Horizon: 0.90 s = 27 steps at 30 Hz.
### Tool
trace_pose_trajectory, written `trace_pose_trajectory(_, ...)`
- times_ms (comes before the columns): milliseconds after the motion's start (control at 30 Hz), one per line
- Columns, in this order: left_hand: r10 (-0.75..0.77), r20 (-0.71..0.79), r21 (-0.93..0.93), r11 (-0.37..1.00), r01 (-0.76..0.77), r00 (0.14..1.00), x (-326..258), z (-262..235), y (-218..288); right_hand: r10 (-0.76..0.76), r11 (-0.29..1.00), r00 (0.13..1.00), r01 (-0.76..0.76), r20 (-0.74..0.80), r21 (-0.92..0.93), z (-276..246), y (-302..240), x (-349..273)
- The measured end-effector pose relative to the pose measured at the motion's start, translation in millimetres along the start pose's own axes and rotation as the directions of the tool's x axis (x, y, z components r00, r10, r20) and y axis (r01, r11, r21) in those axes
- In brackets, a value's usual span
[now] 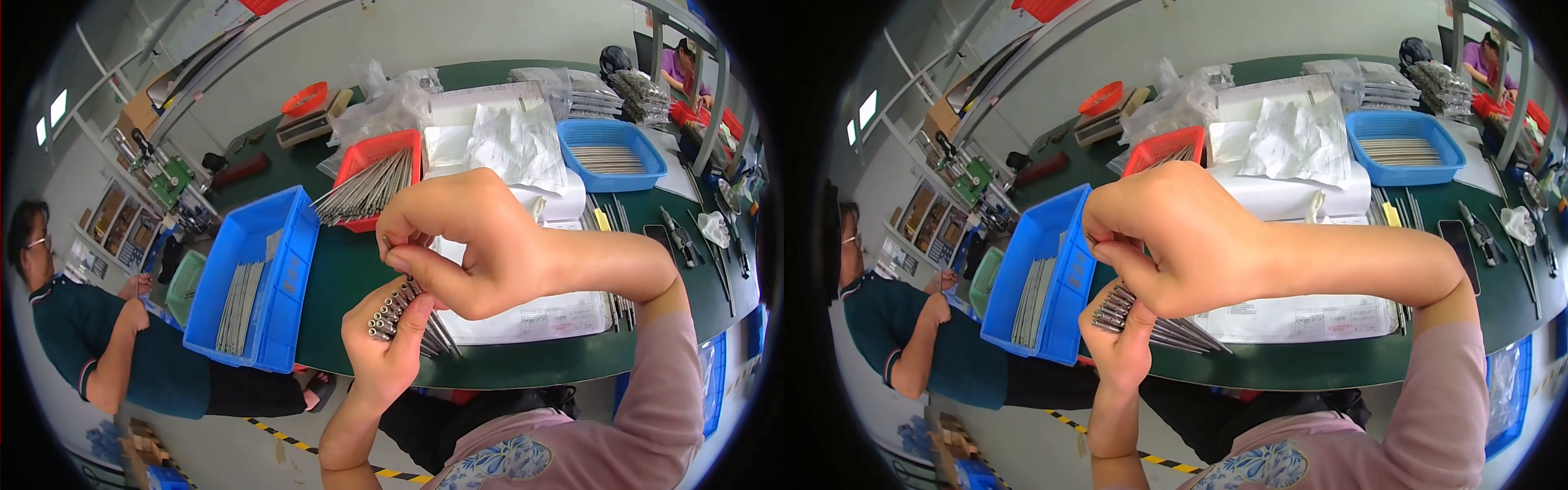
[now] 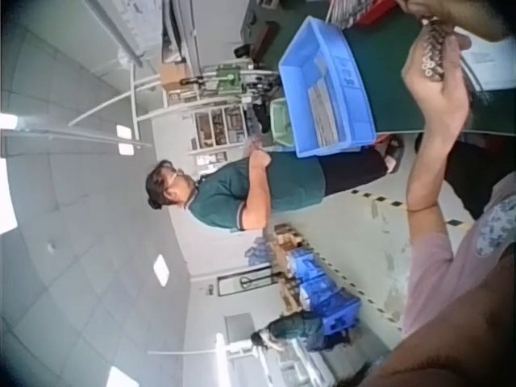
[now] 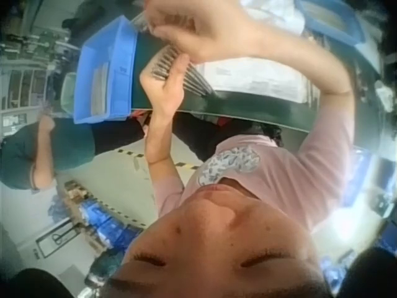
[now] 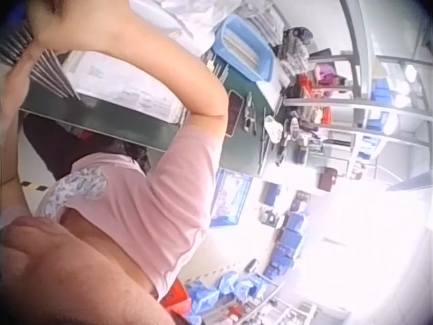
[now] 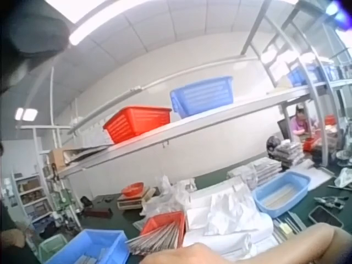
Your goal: Assemble small metal rings or sleeves onto thin metal rods at an assembly station.
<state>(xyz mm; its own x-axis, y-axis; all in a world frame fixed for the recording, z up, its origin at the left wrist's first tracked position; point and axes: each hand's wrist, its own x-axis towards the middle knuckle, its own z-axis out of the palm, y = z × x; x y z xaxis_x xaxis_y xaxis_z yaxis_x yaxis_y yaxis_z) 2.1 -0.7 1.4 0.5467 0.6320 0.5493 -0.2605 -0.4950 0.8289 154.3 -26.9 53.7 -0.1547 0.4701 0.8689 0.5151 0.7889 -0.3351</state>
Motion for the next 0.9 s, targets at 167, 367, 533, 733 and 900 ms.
trace_pose_trajectory(167, -0.006, 0.002, 0.02, 1.0, 0.006, 1.0, -3, -5, -4, -0.039, 0.999, 0.999, 0.039, -0.03, -0.01, 1, -3, -4)
trace_pose_trajectory(367, 0.011, -0.025, 0.088, 0.996, -0.009, 1.0, -6, -5, -5, -0.029, 1.0, 0.999, 0.028, 0.03, 0.014, -1, -6, -4)
trace_pose_trajectory(533, 0.049, 0.0, 0.106, 0.993, -0.049, 0.999, -5, -1, -1, -0.091, 0.995, 0.996, 0.091, 0.011, -0.032, -4, -3, -5)
trace_pose_trajectory(733, 0.037, 0.054, 0.072, 0.997, -0.041, 0.998, 1, -1, 1, -0.104, 0.992, 0.994, 0.106, -0.039, 0.064, -24, -14, 17)
trace_pose_trajectory(900, 0.021, 0.031, 0.0, 1.0, -0.021, 0.999, 1, 1, -5, 0.245, 0.924, 0.962, -0.27, 0.121, 0.271, -17, -4, -7)
